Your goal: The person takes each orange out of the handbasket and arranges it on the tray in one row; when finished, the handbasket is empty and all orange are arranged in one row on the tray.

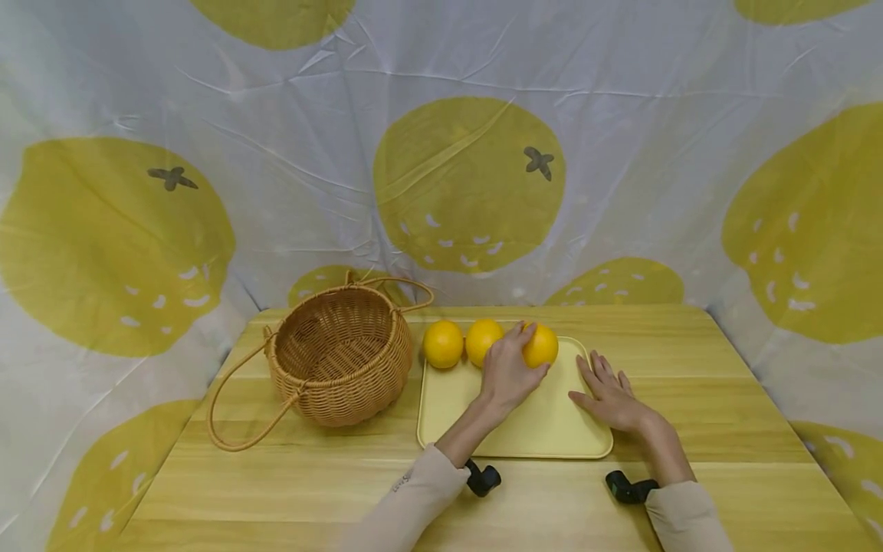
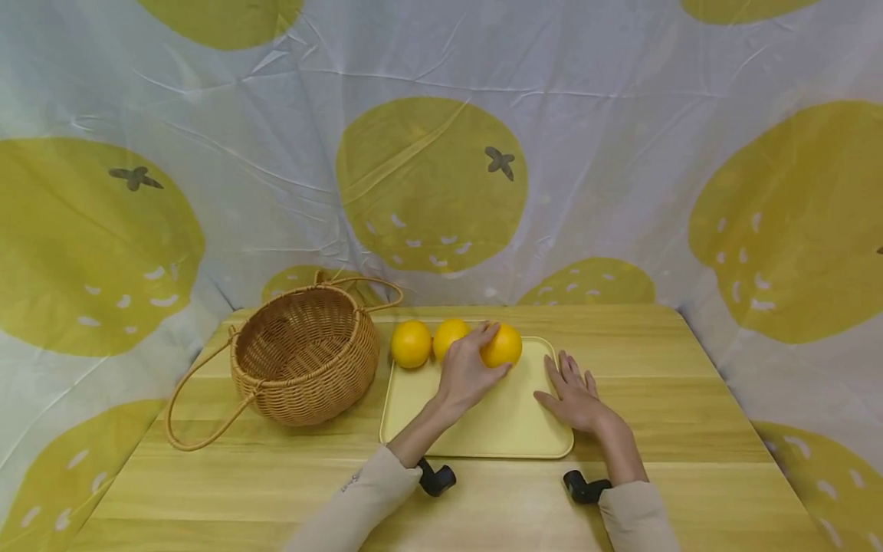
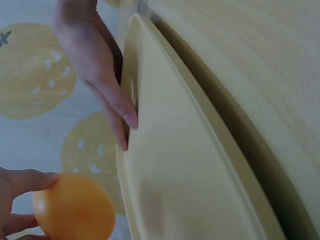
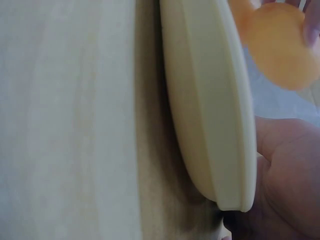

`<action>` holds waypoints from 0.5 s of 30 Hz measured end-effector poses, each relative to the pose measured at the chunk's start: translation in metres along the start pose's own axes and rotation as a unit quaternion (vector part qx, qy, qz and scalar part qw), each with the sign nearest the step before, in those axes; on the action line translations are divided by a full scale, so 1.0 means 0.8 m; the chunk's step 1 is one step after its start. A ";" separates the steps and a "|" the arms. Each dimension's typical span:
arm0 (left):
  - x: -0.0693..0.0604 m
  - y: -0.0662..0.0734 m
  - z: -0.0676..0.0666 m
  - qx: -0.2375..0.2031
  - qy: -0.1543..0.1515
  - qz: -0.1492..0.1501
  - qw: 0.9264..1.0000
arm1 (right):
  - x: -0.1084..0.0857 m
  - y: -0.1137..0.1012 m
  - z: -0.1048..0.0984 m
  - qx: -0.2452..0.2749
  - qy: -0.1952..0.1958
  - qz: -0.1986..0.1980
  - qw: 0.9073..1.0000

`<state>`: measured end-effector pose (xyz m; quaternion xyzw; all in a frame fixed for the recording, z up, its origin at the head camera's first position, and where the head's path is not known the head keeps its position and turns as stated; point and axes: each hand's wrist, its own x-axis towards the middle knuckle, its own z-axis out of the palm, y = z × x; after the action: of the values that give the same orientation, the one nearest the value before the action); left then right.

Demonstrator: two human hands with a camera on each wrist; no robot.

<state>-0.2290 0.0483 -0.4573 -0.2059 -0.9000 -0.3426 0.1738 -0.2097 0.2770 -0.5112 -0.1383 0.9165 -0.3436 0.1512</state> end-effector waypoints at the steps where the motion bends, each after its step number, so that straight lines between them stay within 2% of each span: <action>1: 0.000 0.001 0.006 0.007 0.002 -0.007 1.000 | 0.000 0.000 0.000 -0.002 0.000 0.000 1.000; 8: 0.003 0.001 0.042 0.089 0.000 -0.053 0.995 | 0.001 -0.002 -0.001 -0.007 0.002 0.003 1.000; 12: 0.006 0.002 0.052 0.121 0.003 -0.069 0.990 | 0.001 -0.001 0.000 -0.007 0.000 0.002 1.000; 15: 0.007 0.002 0.054 0.135 -0.008 -0.076 0.988 | 0.000 -0.002 0.000 -0.004 0.000 0.001 1.000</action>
<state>-0.2406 0.0808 -0.4844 -0.1143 -0.9524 -0.2286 0.1662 -0.2097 0.2759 -0.5105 -0.1380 0.9179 -0.3400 0.1513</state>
